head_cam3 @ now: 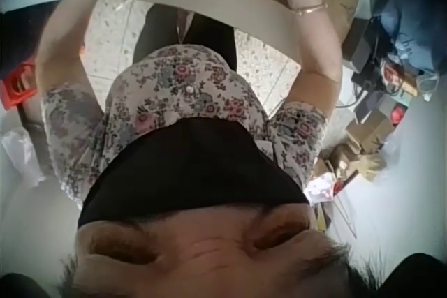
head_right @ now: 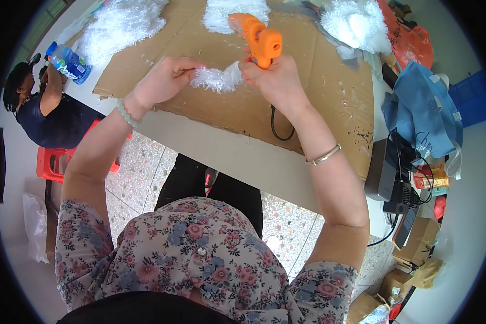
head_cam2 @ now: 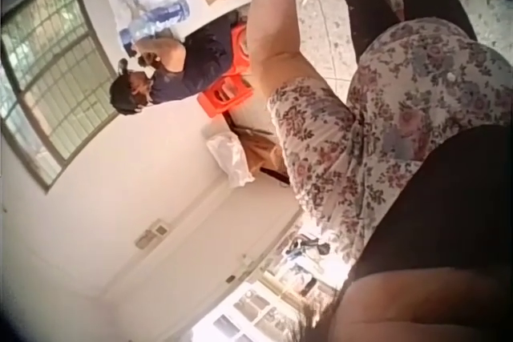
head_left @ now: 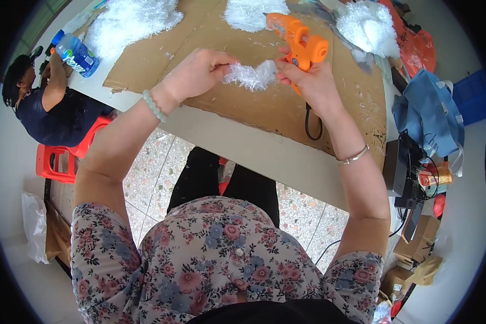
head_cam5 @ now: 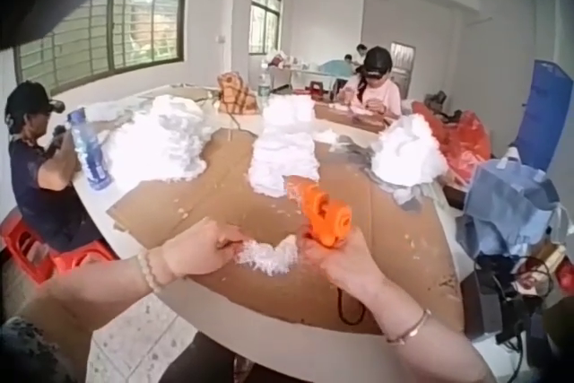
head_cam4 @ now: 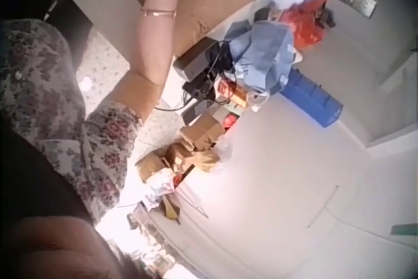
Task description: Gluing white fiberfill onto a cardboard sheet using a hot glue gun.
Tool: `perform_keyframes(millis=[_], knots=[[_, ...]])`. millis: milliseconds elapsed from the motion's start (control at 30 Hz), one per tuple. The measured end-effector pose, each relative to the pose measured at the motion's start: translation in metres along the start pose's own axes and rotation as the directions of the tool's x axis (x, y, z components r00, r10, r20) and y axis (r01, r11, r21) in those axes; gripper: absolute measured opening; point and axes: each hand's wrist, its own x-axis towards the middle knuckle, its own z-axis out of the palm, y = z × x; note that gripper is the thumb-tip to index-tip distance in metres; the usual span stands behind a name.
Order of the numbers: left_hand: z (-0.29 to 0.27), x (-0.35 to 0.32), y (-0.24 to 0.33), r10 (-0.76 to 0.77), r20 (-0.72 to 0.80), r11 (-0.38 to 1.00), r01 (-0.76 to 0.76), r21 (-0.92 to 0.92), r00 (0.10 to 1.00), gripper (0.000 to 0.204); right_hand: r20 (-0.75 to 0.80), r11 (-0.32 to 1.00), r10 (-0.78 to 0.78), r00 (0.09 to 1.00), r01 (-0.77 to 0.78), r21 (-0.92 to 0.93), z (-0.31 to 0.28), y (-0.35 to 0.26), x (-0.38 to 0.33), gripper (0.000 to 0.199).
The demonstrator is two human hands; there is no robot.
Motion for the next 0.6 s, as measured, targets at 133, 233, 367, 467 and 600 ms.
perform_keyframes(millis=[133, 233, 367, 467, 600], knots=[[-0.003, 0.004, 0.001, -0.025, 0.069, 0.999, 0.026, -0.018, 0.997, 0.020, 0.146, 0.994, 0.044, 0.988, -0.029, -0.102, 0.014, 0.000, 0.013, 0.036], [-0.005, 0.003, -0.012, -0.075, 0.087, 0.993, 0.083, -0.089, 0.993, 0.021, 0.223, 0.983, 0.152, 0.963, -0.124, -0.132, 0.024, 0.005, 0.011, 0.039], [-0.011, 0.003, -0.017, -0.200, 0.099, 0.956, 0.216, -0.198, 0.975, 0.021, 0.238, 0.975, 0.200, 0.951, -0.167, -0.149, 0.025, 0.006, 0.004, 0.040], [-0.010, 0.006, -0.017, -0.241, 0.127, 0.947, 0.262, -0.188, 0.962, 0.019, 0.217, 0.984, 0.168, 0.962, -0.149, -0.097, 0.023, 0.009, 0.002, 0.040], [-0.008, 0.007, -0.018, -0.257, 0.121, 0.918, 0.281, -0.280, 0.959, 0.020, 0.200, 0.993, 0.119, 0.973, -0.113, -0.038, 0.016, -0.002, 0.001, 0.038]])
